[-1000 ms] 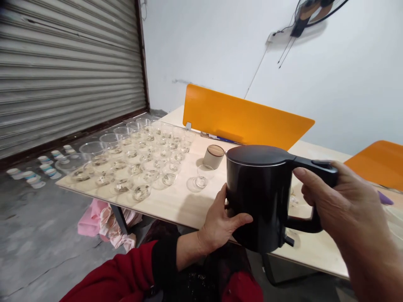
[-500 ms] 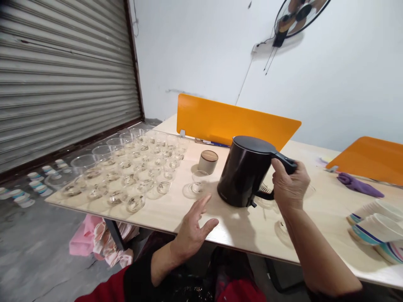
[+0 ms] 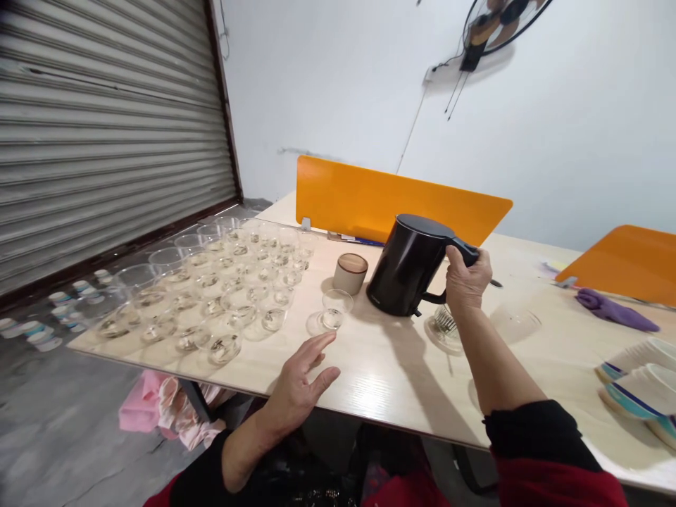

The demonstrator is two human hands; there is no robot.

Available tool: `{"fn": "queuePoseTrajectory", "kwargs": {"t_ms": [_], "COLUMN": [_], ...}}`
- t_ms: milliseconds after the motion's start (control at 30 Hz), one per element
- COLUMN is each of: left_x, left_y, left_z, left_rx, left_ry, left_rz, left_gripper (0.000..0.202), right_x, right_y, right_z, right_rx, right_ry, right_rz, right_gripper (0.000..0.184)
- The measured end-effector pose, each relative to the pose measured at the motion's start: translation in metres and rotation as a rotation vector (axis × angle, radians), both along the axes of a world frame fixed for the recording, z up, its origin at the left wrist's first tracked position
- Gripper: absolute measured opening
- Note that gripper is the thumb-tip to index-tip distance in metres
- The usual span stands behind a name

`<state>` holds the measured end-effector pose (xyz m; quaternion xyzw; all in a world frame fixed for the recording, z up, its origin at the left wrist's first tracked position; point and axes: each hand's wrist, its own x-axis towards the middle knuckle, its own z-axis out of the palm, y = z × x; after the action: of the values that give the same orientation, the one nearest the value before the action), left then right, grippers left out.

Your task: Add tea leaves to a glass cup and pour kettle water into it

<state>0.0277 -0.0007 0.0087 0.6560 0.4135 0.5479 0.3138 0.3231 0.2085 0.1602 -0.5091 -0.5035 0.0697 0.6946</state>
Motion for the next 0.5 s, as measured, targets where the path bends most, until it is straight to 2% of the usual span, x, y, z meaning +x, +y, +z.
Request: {"fn": "queuePoseTrajectory", "kwargs": {"t_ms": [133, 233, 367, 500], "left_x": [-0.016, -0.023, -0.023, -0.019], "left_y": [0.002, 0.008, 0.026, 0.055], "left_z": [0.000, 0.000, -0.001, -0.003], "left_rx": [-0.007, -0.059, -0.135, -0.213], "left_ry": [0.008, -0.003, -0.022, -0.055], "left_rz": [0.055, 0.116, 0.151, 0.150], "left_gripper": [0.038, 0.038, 0.055, 0.078], "right_x": [0.012, 0.021, 0.027, 0.034], "right_y": [0.015, 0.020, 0.024, 0.031], "right_z": [0.012, 0.016, 0.012, 0.008], "right_rx": [-0.059, -0.123, -0.198, -0.259], "right_ry": [-0.008, -0.021, -0.043, -0.111], "right_rz": [0.035, 0.078, 0.076, 0.059], "right_gripper": [0.024, 0.024, 0.027, 0.028]}}
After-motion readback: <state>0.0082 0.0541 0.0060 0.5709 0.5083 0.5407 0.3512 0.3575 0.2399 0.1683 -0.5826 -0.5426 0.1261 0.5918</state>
